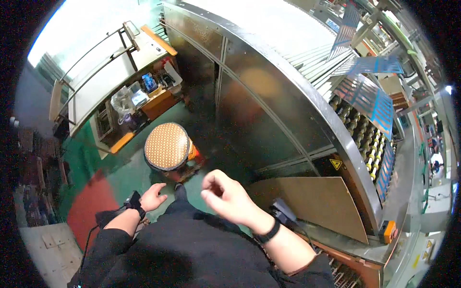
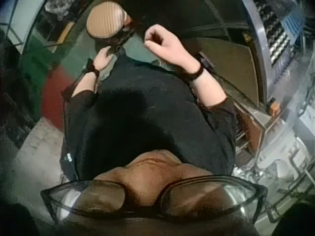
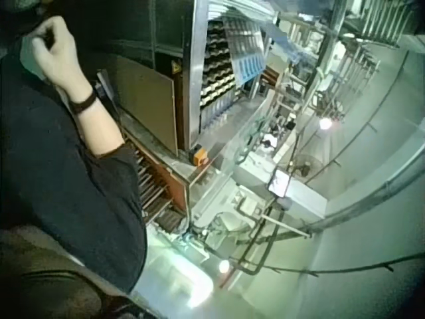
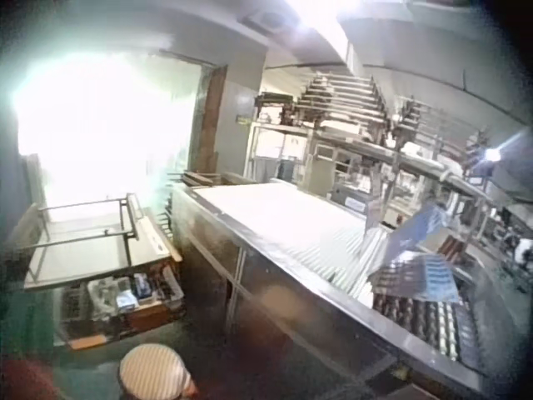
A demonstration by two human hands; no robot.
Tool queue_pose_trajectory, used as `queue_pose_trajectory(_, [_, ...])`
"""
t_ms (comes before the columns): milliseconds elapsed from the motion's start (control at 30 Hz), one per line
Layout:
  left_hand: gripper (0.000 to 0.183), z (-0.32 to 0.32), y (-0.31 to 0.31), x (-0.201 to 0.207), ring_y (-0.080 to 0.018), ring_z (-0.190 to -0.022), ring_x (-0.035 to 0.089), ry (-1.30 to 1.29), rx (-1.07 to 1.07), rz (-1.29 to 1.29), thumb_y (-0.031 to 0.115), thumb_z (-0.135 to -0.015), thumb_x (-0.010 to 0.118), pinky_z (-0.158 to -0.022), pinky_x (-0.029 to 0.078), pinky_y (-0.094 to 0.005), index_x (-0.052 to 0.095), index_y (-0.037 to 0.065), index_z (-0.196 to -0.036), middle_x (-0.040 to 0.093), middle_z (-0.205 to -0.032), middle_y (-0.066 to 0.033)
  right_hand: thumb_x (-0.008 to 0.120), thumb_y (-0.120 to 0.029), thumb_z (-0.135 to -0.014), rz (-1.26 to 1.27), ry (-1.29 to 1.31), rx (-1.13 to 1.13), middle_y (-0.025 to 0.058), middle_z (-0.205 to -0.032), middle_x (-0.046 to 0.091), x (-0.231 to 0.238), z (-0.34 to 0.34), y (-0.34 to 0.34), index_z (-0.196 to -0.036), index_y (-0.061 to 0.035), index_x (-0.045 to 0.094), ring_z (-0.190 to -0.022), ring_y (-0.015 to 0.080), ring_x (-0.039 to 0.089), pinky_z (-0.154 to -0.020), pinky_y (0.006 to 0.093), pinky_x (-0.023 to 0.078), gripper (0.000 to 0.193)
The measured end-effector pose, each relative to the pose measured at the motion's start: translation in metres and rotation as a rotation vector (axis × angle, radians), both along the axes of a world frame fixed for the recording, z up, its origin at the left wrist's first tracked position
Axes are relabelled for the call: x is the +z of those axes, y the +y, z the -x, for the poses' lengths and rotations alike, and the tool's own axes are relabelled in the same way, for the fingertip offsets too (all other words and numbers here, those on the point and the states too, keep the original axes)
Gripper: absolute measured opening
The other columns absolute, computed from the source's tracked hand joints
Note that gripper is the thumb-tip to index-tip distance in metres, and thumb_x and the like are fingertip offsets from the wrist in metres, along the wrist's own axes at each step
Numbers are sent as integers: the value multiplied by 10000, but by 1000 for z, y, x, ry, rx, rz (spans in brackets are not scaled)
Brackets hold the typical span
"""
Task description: Loading large circuit board sheets into a vertical processing rack in a factory setting.
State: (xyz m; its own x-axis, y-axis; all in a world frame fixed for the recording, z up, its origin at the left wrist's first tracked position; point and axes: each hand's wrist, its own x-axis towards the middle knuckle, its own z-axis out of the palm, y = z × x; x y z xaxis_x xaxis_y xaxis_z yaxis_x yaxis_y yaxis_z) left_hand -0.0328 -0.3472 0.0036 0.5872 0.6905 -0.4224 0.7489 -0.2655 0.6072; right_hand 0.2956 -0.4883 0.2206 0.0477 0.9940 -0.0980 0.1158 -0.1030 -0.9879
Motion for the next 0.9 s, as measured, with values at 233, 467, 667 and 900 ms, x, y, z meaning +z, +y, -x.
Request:
queue_pose_trajectory(233, [601,82,61,-23,-381,-1312,519,93,15,37,313,-864,702,-1109,423,-445,548,50,-1382,554,-1400,-216,645,-262,-895,350,-779,139,197,-924,671,-188,-38,-40,-958,-48,617,-906,406,656,-807,501,529,224])
queue_pose_trajectory(467, [598,145,142,-30,-384,-1308,523,204,98,53,315,-871,693,-1104,426,-447,551,46,-1386,565,-1385,-230,646,-264,-910,924,-730,-134,224,-1016,715,-173,-50,-92,-1027,-43,723,-1009,397,682,-899,463,531,261])
queue_pose_trajectory(667, [592,144,181,-40,-406,-1259,553,146,147,97,308,-889,670,-1075,444,-454,537,30,-1394,580,-1365,-236,612,-257,-942,830,-636,-130,221,-1047,714,-161,-27,-27,-1067,-39,709,-1050,392,672,-918,453,529,270])
queue_pose_trajectory(900, [581,127,173,-30,-330,-1100,651,100,219,150,295,-896,677,-981,516,-414,538,54,-1406,598,-1361,-187,609,-224,-928,514,-811,-60,217,-1082,691,-150,-64,73,-1088,-34,673,-1057,392,657,-924,455,524,256])
